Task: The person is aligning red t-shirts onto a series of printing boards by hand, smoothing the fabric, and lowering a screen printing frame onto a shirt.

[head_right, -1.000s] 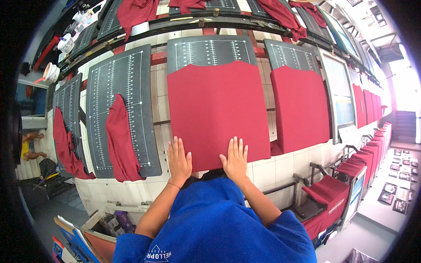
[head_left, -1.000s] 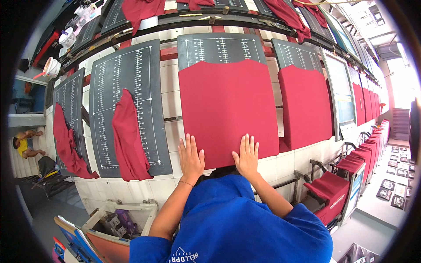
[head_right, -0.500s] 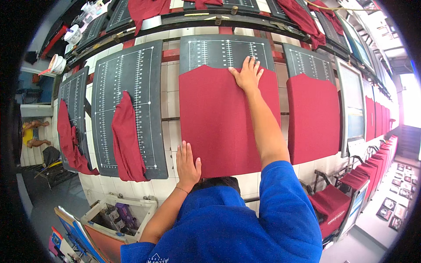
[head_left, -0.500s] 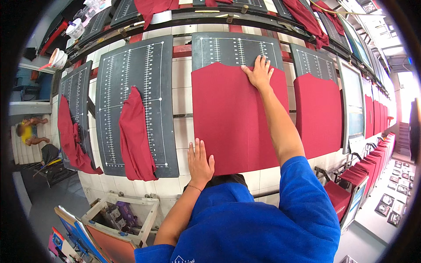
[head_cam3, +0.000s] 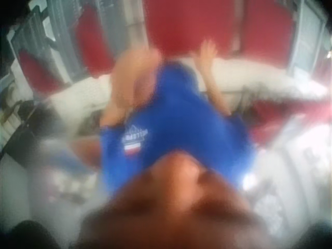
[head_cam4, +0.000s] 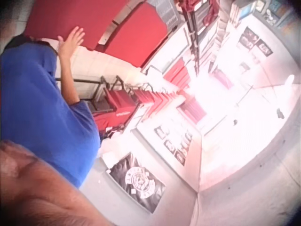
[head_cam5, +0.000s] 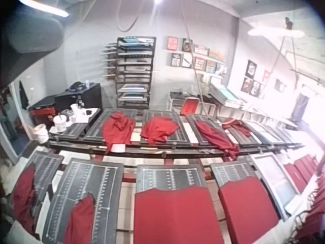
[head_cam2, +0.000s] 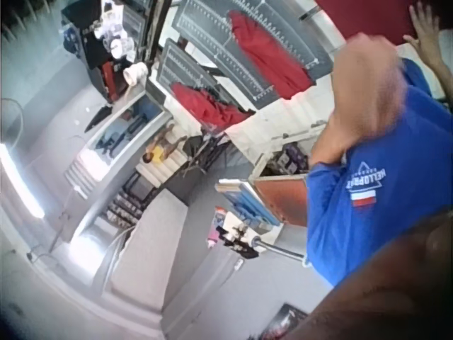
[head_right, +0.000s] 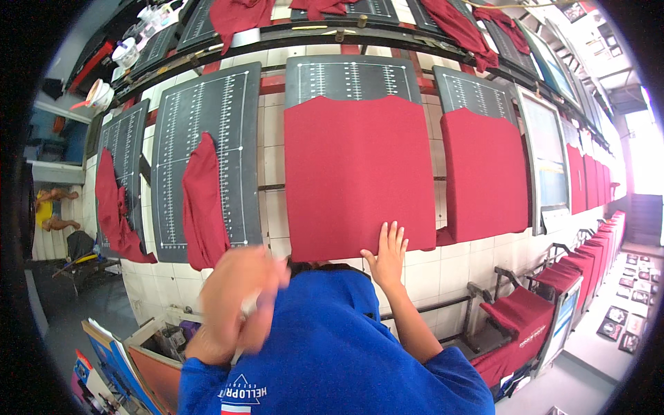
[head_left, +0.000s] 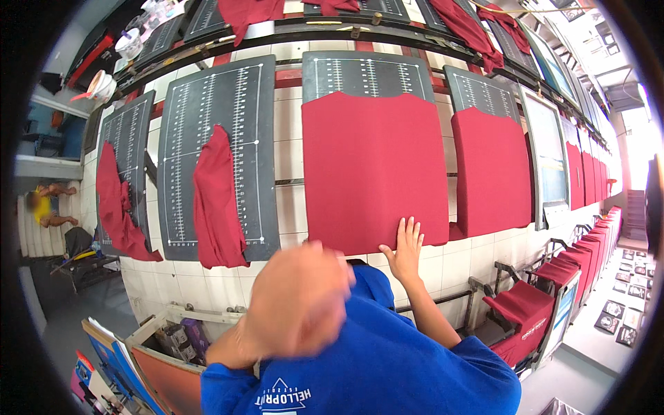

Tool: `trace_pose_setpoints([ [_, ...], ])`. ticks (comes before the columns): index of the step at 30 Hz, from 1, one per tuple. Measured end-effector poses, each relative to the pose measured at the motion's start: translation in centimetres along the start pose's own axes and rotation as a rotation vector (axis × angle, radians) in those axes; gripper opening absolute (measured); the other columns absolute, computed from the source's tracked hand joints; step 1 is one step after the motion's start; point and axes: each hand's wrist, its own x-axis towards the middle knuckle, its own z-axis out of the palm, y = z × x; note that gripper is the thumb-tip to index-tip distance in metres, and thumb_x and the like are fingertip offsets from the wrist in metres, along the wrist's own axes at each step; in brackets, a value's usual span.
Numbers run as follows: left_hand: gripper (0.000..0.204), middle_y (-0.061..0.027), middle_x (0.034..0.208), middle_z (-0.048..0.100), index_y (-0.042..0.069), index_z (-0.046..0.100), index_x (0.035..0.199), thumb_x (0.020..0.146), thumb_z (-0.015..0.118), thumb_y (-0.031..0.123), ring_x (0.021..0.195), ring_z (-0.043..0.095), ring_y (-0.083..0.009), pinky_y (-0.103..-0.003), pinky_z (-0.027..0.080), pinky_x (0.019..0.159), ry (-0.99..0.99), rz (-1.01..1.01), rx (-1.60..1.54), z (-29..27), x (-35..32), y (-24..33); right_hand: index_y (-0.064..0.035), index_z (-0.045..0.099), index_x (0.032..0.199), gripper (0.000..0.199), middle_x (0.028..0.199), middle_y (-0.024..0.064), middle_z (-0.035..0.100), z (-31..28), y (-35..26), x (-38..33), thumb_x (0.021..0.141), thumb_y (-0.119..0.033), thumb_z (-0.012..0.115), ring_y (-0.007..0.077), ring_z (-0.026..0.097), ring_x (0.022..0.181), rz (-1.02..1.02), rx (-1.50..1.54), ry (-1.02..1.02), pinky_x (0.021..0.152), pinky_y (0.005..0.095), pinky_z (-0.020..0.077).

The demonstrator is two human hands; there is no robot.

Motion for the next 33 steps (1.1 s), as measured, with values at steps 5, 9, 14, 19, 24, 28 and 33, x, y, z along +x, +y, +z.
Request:
trace_pose_setpoints([
  [5,0.047,-0.0070,0.106,0.069,0.017,0.040,0.134,0.094,0.058,0.034,0.099,0.068,-0.0224,-0.038,0.057,0.089,0.047,0.381,0.185,-5.2,-1.6,8.3,0.0038,0.024,0.154,0.087,0.161,0.0259,0.020,1.8,-1.0,1.7,0.093,-0.046,0.061,0.0442,0.013,0.150,-0.112,0.014,0.111,0.121,0.0565,0.0100],
  [9,0.007,-0.0028,0.094,0.073,0.015,0.064,0.085,0.080,0.069,0.018,0.091,0.070,-0.0211,-0.043,0.056,0.084,0.018,0.033,0.181,-6.3,-1.2,10.1,0.0048,0.031,0.151,0.078,0.159,0.0215,0.029,2.4,-8.0,8.0,0.098,-0.051,0.048,0.0392,0.023,0.148,-0.192,-0.185,0.251,0.121,0.0532,0.0156],
  [14,0.018,-0.0130,0.085,0.065,0.003,0.062,0.092,0.083,0.068,0.017,0.082,0.065,-0.0292,-0.042,0.053,0.076,-0.222,0.171,0.129,-5.5,-2.8,-1.5,0.0056,0.029,0.151,0.078,0.159,0.0221,0.029,6.6,-18.2,4.6,0.099,-0.050,0.045,0.0371,0.023,0.149,-0.385,-0.301,0.186,0.121,0.0525,0.0161],
  [19,0.025,-0.0194,0.093,0.062,0.001,0.059,0.095,0.089,0.067,0.023,0.090,0.061,-0.0386,-0.048,0.050,0.077,-0.215,-0.523,0.388,-8.1,-16.9,-21.5,0.0039,0.026,0.152,0.088,0.160,0.0251,0.023,9.0,-27.2,-4.3,0.090,-0.045,0.063,0.0407,0.021,0.149,-0.337,0.348,0.006,0.122,0.0527,0.0138],
  [24,0.025,-0.0224,0.093,0.063,0.000,0.056,0.093,0.091,0.065,0.023,0.090,0.063,-0.0424,-0.050,0.051,0.076,-0.145,-0.600,0.392,-11.3,-24.3,-30.0,-0.0078,0.065,0.095,0.025,0.119,0.0142,0.060,10.7,-37.0,-5.7,0.082,-0.026,0.075,0.0320,0.053,0.113,-0.232,0.142,0.234,0.092,0.0482,0.0388],
  [28,0.020,-0.0202,0.081,0.065,0.001,0.053,0.087,0.095,0.056,0.019,0.078,0.062,-0.0458,-0.051,0.051,0.069,-0.117,-0.567,0.183,-13.6,-22.8,-31.2,-0.0017,0.059,0.092,0.017,0.085,0.0115,0.058,10.3,-39.5,-4.1,0.090,-0.017,0.067,0.0239,0.056,0.079,-0.050,0.578,0.184,0.072,0.0365,0.0445],
  [33,0.024,-0.0156,0.096,0.072,0.000,0.055,0.117,0.102,0.051,0.018,0.080,0.071,-0.0278,-0.038,0.055,0.071,0.270,-0.635,-0.518,-20.7,-14.8,-31.3,-0.0019,0.054,0.107,0.026,0.091,0.0005,0.054,3.9,-43.8,1.0,0.103,-0.027,0.056,0.0086,0.049,0.088,-0.080,1.223,0.235,0.080,0.0248,0.0418],
])
